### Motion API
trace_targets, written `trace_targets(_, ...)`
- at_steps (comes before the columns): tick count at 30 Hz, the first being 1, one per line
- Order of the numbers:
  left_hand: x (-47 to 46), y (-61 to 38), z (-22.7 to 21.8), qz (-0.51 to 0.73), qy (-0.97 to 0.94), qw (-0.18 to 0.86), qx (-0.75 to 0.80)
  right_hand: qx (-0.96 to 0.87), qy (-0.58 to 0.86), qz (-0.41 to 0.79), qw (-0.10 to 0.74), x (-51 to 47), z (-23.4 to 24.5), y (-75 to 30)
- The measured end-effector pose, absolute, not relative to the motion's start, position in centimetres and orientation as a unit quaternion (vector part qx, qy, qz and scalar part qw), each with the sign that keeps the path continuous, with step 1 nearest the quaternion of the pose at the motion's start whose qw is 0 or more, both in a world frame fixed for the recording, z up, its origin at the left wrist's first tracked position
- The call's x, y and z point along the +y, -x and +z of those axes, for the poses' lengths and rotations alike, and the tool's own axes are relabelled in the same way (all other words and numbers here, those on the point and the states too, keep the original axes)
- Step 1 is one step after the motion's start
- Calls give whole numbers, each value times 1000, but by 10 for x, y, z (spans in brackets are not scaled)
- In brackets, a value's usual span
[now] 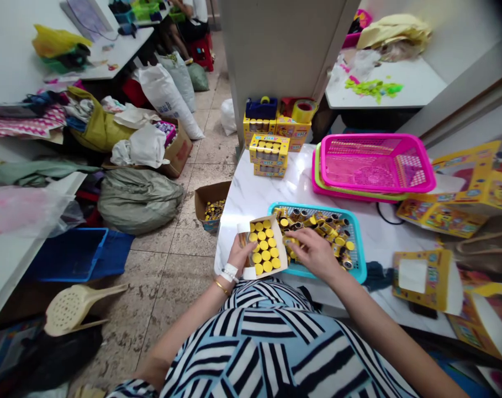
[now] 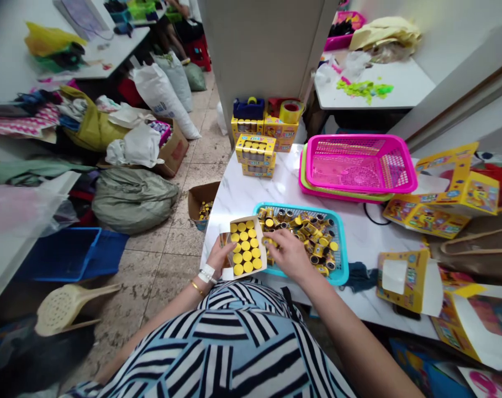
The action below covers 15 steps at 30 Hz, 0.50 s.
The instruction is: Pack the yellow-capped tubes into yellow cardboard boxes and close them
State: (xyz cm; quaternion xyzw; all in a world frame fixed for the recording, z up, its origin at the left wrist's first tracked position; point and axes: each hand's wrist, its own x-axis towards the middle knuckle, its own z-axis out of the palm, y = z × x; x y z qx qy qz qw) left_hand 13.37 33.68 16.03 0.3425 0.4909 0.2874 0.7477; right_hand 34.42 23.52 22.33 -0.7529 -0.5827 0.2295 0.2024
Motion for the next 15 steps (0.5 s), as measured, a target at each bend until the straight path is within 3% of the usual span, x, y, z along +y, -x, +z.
trace_targets(5, 339, -142, 167, 290, -395, 722, 488, -558, 760, 299, 147, 223, 218, -309)
trace_targets(11, 349, -140, 172, 245, -511, 596, 569, -572, 723, 337, 193, 226, 197, -321)
trace_targets(15, 347, -141, 182, 206, -543, 510, 634, -541, 771, 301, 148, 228, 199, -315)
